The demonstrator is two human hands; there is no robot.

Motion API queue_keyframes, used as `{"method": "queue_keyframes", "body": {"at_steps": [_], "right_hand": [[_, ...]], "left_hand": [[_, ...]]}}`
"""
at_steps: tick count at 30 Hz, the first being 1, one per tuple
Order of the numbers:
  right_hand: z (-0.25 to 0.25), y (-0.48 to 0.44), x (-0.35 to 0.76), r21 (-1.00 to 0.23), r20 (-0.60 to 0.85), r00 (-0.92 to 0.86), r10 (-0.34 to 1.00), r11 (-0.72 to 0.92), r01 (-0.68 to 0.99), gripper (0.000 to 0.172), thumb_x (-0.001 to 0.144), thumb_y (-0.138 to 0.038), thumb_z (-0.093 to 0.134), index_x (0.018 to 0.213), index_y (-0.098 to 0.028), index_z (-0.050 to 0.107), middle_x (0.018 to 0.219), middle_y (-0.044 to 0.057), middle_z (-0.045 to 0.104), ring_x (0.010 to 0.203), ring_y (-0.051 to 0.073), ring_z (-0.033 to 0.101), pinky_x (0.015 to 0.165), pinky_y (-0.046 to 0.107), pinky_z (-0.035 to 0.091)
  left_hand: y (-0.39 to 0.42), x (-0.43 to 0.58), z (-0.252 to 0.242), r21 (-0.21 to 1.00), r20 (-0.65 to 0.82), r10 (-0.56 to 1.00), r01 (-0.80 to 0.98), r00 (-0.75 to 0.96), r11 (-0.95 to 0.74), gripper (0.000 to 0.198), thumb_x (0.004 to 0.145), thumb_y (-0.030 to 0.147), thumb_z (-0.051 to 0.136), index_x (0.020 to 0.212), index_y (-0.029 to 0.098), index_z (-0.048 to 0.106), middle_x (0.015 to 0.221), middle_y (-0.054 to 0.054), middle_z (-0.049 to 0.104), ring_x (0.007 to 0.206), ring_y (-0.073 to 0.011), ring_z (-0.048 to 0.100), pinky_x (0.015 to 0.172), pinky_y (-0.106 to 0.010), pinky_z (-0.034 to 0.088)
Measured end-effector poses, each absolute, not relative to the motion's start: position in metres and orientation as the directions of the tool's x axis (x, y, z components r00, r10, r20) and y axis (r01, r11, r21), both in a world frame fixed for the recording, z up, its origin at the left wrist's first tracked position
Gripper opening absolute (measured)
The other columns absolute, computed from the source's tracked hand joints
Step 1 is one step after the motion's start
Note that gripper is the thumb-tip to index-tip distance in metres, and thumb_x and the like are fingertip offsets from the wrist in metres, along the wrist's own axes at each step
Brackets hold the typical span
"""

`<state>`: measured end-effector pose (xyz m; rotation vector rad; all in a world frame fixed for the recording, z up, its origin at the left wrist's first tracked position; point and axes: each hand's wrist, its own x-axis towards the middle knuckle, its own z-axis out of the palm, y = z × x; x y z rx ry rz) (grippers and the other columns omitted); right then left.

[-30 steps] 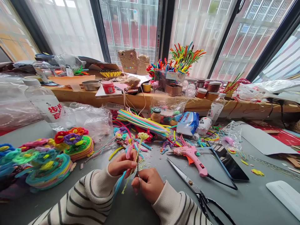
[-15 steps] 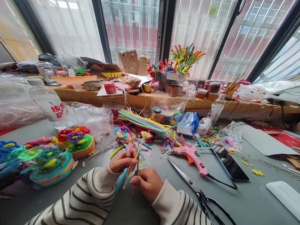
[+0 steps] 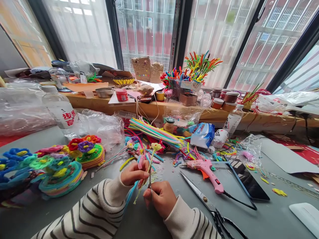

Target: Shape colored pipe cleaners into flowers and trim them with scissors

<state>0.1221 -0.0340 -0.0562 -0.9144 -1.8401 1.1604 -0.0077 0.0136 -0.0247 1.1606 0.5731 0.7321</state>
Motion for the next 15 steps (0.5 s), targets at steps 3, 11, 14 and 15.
{"method": "queue_keyframes", "body": {"at_steps": [3,11,14,15], "right_hand": [[-0.0573,-0.0325,0.1217,-0.925,0.223,-0.432,0.874,0.329,0.189,0.065,0.07,-0.065,0.025,0.034,-0.013,0.045,0.036,0.0,0.04,0.039,0.008,0.04,0.044,0.021,0.03],[-0.057,-0.0339,0.1246,-0.928,0.223,-0.446,0.867,0.329,0.175,0.063,0.07,-0.063,0.029,0.036,-0.013,0.048,0.038,0.002,0.045,0.041,0.01,0.044,0.045,0.022,0.033],[-0.0549,-0.0345,0.125,-0.925,0.219,-0.449,0.866,0.331,0.188,0.063,0.071,-0.062,0.029,0.037,-0.013,0.049,0.038,0.001,0.045,0.04,0.009,0.043,0.045,0.022,0.032],[-0.0541,-0.0347,0.125,-0.923,0.218,-0.45,0.866,0.333,0.193,0.064,0.071,-0.063,0.028,0.037,-0.013,0.05,0.038,0.001,0.045,0.04,0.009,0.042,0.045,0.022,0.032]], "left_hand": [[0.0143,-0.0074,-0.0251,0.946,-0.031,0.767,-0.23,0.641,0.23,0.015,0.052,0.019,0.056,0.049,0.014,0.042,0.029,0.006,0.045,0.023,-0.0045,0.037,0.027,-0.016,0.024],[0.0136,-0.0073,-0.027,0.94,-0.041,0.766,-0.235,0.641,0.248,0.015,0.053,0.019,0.058,0.051,0.014,0.044,0.031,0.005,0.047,0.026,-0.0051,0.039,0.029,-0.016,0.027],[0.0133,-0.0074,-0.0265,0.94,-0.038,0.765,-0.237,0.643,0.245,0.016,0.053,0.019,0.059,0.051,0.014,0.044,0.032,0.005,0.047,0.026,-0.0049,0.039,0.029,-0.016,0.028],[0.0131,-0.0074,-0.0261,0.941,-0.033,0.766,-0.239,0.642,0.24,0.016,0.053,0.019,0.059,0.051,0.014,0.044,0.032,0.005,0.047,0.026,-0.0048,0.039,0.029,-0.016,0.027]]}}
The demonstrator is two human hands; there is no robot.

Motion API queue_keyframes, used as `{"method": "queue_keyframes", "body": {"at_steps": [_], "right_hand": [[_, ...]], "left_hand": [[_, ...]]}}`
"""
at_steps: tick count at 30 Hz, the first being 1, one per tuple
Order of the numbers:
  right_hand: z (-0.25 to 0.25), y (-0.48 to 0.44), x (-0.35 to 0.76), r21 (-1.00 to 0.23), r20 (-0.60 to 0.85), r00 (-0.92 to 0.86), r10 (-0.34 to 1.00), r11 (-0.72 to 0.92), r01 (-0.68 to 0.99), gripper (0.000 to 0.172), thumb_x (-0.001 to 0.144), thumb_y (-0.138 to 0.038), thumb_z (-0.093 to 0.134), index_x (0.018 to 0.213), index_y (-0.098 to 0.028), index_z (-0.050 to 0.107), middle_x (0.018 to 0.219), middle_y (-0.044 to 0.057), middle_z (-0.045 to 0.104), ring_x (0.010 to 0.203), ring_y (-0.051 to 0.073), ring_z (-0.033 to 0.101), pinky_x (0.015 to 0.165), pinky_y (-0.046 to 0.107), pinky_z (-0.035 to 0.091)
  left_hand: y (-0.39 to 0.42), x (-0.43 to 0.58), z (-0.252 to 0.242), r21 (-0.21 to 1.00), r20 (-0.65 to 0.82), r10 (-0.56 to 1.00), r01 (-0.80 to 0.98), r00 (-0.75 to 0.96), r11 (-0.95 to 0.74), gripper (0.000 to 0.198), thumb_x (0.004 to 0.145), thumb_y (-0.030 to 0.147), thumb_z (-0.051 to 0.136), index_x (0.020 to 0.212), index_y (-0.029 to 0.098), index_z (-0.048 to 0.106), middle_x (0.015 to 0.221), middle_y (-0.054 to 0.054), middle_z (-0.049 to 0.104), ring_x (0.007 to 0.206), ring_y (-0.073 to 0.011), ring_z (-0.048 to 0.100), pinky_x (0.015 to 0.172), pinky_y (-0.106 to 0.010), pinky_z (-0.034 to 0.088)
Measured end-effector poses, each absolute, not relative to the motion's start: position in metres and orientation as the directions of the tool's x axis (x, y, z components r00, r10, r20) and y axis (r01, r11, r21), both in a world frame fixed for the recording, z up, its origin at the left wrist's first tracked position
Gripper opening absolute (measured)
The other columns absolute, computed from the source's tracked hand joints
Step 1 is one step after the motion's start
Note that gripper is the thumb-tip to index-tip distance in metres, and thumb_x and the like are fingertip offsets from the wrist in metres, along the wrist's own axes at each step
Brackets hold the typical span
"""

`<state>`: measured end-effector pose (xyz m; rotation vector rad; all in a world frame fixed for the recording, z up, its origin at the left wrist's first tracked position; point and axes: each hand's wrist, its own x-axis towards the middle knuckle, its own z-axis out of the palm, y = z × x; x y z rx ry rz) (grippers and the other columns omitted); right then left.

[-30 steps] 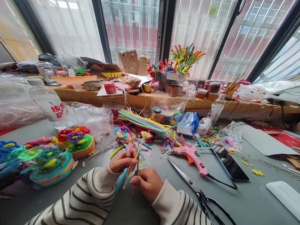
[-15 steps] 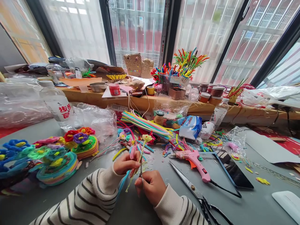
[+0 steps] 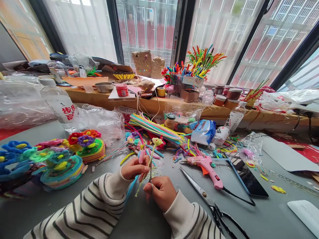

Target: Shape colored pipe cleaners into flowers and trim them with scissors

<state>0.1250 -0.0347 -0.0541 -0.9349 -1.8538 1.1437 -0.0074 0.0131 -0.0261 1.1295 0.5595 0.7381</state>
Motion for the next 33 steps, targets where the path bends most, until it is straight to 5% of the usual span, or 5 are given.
{"method": "queue_keyframes", "body": {"at_steps": [33], "right_hand": [[-0.0533,-0.0336,0.1231,-0.932,0.214,-0.504,0.837,0.329,0.15,0.063,0.072,-0.062,0.025,0.042,-0.013,0.051,0.043,0.001,0.046,0.044,0.009,0.043,0.046,0.021,0.032]], "left_hand": [[0.0106,-0.0097,-0.0219,0.947,-0.033,0.765,-0.224,0.644,0.229,0.019,0.054,0.023,0.06,0.052,0.015,0.043,0.031,0.006,0.046,0.026,-0.0053,0.04,0.029,-0.017,0.026]]}}
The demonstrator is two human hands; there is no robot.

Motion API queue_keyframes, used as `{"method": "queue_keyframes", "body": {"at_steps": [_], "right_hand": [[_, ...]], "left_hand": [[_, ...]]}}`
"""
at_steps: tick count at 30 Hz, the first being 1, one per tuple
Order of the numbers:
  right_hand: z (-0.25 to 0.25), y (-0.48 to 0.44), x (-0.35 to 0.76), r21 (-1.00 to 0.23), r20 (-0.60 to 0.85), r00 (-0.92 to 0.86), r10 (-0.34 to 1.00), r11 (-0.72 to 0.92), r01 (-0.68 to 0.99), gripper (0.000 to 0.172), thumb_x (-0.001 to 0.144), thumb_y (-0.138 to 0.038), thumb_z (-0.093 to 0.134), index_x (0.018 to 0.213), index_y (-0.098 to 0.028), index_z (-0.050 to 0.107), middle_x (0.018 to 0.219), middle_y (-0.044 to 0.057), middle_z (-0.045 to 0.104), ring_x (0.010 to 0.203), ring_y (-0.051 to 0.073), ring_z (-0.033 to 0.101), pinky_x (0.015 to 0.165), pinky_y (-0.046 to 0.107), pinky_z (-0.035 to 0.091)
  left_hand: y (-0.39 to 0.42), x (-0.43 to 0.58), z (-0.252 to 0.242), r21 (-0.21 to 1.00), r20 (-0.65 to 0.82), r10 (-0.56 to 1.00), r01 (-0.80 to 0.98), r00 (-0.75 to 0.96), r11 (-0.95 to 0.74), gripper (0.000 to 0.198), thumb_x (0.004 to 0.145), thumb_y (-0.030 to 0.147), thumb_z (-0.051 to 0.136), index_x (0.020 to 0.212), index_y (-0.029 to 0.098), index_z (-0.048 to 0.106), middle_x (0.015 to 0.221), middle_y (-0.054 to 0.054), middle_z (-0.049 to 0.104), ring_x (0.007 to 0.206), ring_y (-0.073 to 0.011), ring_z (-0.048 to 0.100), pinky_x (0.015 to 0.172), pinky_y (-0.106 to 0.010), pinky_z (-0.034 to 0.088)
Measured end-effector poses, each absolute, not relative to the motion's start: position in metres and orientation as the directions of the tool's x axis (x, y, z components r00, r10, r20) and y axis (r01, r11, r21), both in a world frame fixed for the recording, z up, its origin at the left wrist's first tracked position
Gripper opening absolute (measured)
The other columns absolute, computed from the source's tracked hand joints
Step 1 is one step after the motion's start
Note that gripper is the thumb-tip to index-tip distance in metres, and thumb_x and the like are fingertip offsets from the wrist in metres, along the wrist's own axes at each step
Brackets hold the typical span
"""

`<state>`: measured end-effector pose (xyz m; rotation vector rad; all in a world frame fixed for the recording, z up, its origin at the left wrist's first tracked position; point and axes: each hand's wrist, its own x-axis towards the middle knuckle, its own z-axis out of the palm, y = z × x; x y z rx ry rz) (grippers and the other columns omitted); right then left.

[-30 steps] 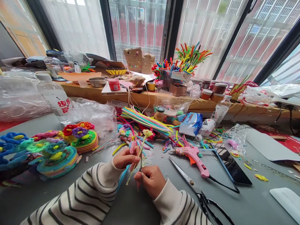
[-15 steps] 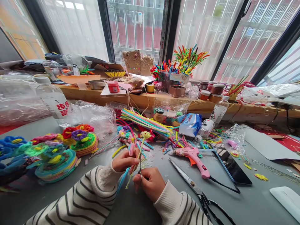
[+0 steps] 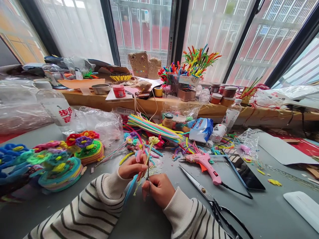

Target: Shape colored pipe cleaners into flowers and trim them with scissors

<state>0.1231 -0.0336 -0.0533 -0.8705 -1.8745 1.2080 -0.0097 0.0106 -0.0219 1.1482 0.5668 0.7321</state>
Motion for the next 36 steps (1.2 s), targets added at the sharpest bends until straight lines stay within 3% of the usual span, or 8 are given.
{"method": "queue_keyframes", "body": {"at_steps": [8,14,20,30,36], "right_hand": [[-0.0585,-0.0326,0.1226,-0.931,0.206,-0.46,0.864,0.318,0.18,0.065,0.071,-0.063,0.025,0.042,-0.013,0.052,0.039,0.0,0.042,0.041,0.007,0.037,0.042,0.021,0.029],[-0.0555,-0.032,0.1215,-0.969,0.169,-0.524,0.835,0.238,0.068,0.072,0.063,-0.073,0.016,0.049,-0.012,0.053,0.035,-0.004,0.03,0.033,0.005,0.027,0.035,0.02,0.022],[-0.0514,-0.0328,0.122,-0.962,0.193,-0.51,0.838,0.264,0.068,0.07,0.064,-0.071,0.017,0.049,-0.012,0.051,0.036,-0.004,0.03,0.035,0.006,0.029,0.037,0.02,0.023],[-0.0496,-0.0307,0.1238,-0.953,0.201,-0.387,0.9,0.272,0.136,0.06,0.068,-0.062,0.034,0.034,-0.014,0.045,0.039,-0.001,0.043,0.039,0.007,0.037,0.045,0.021,0.031],[-0.0493,-0.0306,0.1243,-0.968,0.166,-0.423,0.891,0.229,0.103,0.065,0.064,-0.07,0.023,0.039,-0.014,0.046,0.036,-0.003,0.031,0.036,0.006,0.03,0.039,0.021,0.024]], "left_hand": [[0.0122,-0.0093,-0.0245,0.953,-0.016,0.782,-0.227,0.623,0.201,0.021,0.055,0.026,0.06,0.053,0.014,0.043,0.031,0.006,0.045,0.025,-0.0044,0.038,0.029,-0.017,0.025],[0.0112,-0.0079,-0.0263,0.964,-0.003,0.775,-0.203,0.632,0.17,0.023,0.053,0.027,0.061,0.051,0.014,0.043,0.034,0.005,0.045,0.031,-0.0046,0.039,0.033,-0.017,0.028],[0.0101,-0.0101,-0.0263,0.966,-0.017,0.79,-0.194,0.613,0.171,0.019,0.054,0.025,0.059,0.051,0.014,0.044,0.035,0.005,0.046,0.03,-0.0046,0.039,0.033,-0.018,0.027],[0.0105,-0.0105,-0.0252,0.965,-0.022,0.792,-0.195,0.611,0.177,0.018,0.052,0.023,0.059,0.051,0.014,0.043,0.036,0.005,0.045,0.031,-0.0051,0.04,0.034,-0.018,0.027],[0.0107,-0.0109,-0.025,0.967,-0.004,0.803,-0.201,0.596,0.154,0.017,0.053,0.024,0.058,0.051,0.014,0.044,0.036,0.005,0.046,0.032,-0.0053,0.04,0.035,-0.018,0.028]]}}
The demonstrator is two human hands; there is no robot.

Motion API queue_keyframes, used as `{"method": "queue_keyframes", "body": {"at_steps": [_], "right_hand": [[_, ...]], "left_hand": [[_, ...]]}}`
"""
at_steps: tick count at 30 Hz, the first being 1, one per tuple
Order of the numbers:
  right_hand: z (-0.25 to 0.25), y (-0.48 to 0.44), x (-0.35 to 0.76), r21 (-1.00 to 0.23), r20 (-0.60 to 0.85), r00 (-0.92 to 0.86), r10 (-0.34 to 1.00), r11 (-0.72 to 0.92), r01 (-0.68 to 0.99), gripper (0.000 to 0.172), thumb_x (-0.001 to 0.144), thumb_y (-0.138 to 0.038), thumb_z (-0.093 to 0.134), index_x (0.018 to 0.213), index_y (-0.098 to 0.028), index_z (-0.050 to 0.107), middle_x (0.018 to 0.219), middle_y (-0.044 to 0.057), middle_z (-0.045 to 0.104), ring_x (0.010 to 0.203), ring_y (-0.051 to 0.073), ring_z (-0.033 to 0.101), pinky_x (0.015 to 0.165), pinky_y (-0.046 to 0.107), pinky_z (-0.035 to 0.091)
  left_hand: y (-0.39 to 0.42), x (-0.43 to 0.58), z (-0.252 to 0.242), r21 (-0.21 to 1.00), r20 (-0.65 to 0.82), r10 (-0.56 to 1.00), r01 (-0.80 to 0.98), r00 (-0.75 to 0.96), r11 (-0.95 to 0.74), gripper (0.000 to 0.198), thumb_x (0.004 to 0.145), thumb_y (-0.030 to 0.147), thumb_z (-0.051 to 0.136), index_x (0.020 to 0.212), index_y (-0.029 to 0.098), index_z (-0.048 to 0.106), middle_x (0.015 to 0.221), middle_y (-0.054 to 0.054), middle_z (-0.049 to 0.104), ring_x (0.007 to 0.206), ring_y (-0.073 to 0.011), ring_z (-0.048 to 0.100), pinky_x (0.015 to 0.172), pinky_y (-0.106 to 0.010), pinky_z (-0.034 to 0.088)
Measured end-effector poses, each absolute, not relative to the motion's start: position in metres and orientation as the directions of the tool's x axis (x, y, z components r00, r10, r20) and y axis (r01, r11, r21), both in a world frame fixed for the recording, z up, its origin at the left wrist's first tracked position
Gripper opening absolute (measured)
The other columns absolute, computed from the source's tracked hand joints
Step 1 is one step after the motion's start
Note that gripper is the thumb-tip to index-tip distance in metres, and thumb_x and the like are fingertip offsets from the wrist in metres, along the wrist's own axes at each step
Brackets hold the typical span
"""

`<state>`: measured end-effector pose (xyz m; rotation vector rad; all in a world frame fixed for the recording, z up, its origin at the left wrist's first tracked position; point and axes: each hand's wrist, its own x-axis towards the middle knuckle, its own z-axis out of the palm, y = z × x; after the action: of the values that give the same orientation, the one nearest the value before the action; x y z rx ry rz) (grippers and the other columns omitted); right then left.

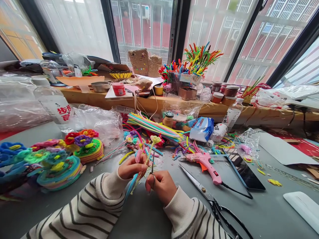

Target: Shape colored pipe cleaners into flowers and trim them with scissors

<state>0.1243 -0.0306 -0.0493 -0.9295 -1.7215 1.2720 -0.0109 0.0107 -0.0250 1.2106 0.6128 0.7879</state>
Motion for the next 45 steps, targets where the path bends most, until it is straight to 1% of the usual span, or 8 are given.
{"method": "queue_keyframes", "body": {"at_steps": [4,8,13,18,24,31,38,45], "right_hand": [[-0.0467,-0.0323,0.1232,-0.962,0.185,-0.495,0.849,0.259,0.084,0.072,0.061,-0.074,0.015,0.046,-0.013,0.05,0.039,-0.003,0.031,0.037,0.006,0.029,0.038,0.021,0.023],[-0.0458,-0.0327,0.1239,-0.944,0.248,-0.472,0.846,0.32,0.077,0.068,0.065,-0.07,0.021,0.042,-0.013,0.05,0.039,-0.002,0.035,0.039,0.007,0.033,0.043,0.021,0.028],[-0.0474,-0.0311,0.1263,-0.917,0.295,-0.424,0.856,0.379,0.126,0.061,0.07,-0.062,0.03,0.037,-0.014,0.048,0.04,0.0,0.042,0.044,0.009,0.04,0.048,0.022,0.032],[-0.0489,-0.0306,0.1263,-0.907,0.288,-0.396,0.872,0.381,0.18,0.062,0.071,-0.06,0.031,0.033,-0.014,0.045,0.039,0.0,0.042,0.043,0.008,0.042,0.05,0.021,0.033],[-0.0493,-0.0297,0.1272,-0.908,0.275,-0.387,0.88,0.369,0.196,0.061,0.071,-0.062,0.029,0.035,-0.015,0.046,0.04,0.0,0.044,0.045,0.009,0.044,0.052,0.022,0.035],[-0.0508,-0.0304,0.1266,-0.907,0.25,-0.379,0.891,0.352,0.23,0.06,0.07,-0.061,0.032,0.034,-0.015,0.044,0.039,0.0,0.044,0.043,0.009,0.044,0.051,0.022,0.034],[-0.051,-0.032,0.127,-0.925,0.247,-0.443,0.862,0.346,0.159,0.068,0.068,-0.068,0.019,0.04,-0.013,0.047,0.043,0.0,0.041,0.04,0.007,0.035,0.044,0.021,0.029],[-0.0513,-0.0314,0.1281,-0.917,0.249,-0.496,0.831,0.368,0.156,0.067,0.07,-0.066,0.021,0.038,-0.013,0.047,0.04,0.0,0.042,0.04,0.007,0.037,0.046,0.021,0.031]], "left_hand": [[0.0102,-0.0111,-0.0253,0.965,-0.007,0.8,-0.206,0.6,0.162,0.017,0.052,0.021,0.058,0.05,0.014,0.043,0.037,0.005,0.046,0.032,-0.0048,0.039,0.035,-0.018,0.028],[0.0097,-0.012,-0.0259,0.96,-0.033,0.778,-0.197,0.627,0.2,0.013,0.051,0.018,0.056,0.049,0.014,0.044,0.035,0.006,0.044,0.029,-0.0044,0.038,0.033,-0.018,0.025],[0.0104,-0.0125,-0.0253,0.962,-0.055,0.776,-0.175,0.628,0.21,0.012,0.051,0.017,0.054,0.048,0.014,0.044,0.034,0.005,0.045,0.029,-0.0044,0.038,0.033,-0.017,0.026],[0.0123,-0.0122,-0.0254,0.965,-0.044,0.794,-0.181,0.607,0.192,0.016,0.051,0.021,0.057,0.049,0.014,0.043,0.034,0.005,0.045,0.03,-0.0044,0.038,0.033,-0.017,0.026],[0.0107,-0.0117,-0.0222,0.979,-0.027,0.794,-0.144,0.608,0.143,0.026,0.053,0.031,0.062,0.051,0.013,0.044,0.036,0.005,0.046,0.032,-0.0051,0.041,0.036,-0.018,0.03],[0.0084,-0.0078,-0.0192,0.985,-0.054,0.831,-0.109,0.554,0.136,0.028,0.056,0.035,0.062,0.055,0.013,0.045,0.039,0.004,0.049,0.035,-0.0047,0.043,0.037,-0.018,0.032],[0.007,-0.0077,-0.0186,0.985,-0.025,0.791,-0.121,0.611,0.124,0.027,0.056,0.033,0.063,0.052,0.012,0.046,0.04,0.003,0.05,0.036,-0.005,0.044,0.039,-0.018,0.033],[0.0098,-0.0084,-0.0195,0.974,-0.031,0.775,-0.154,0.631,0.164,0.027,0.055,0.032,0.064,0.051,0.012,0.047,0.038,0.003,0.05,0.035,-0.0056,0.044,0.038,-0.018,0.032]]}}
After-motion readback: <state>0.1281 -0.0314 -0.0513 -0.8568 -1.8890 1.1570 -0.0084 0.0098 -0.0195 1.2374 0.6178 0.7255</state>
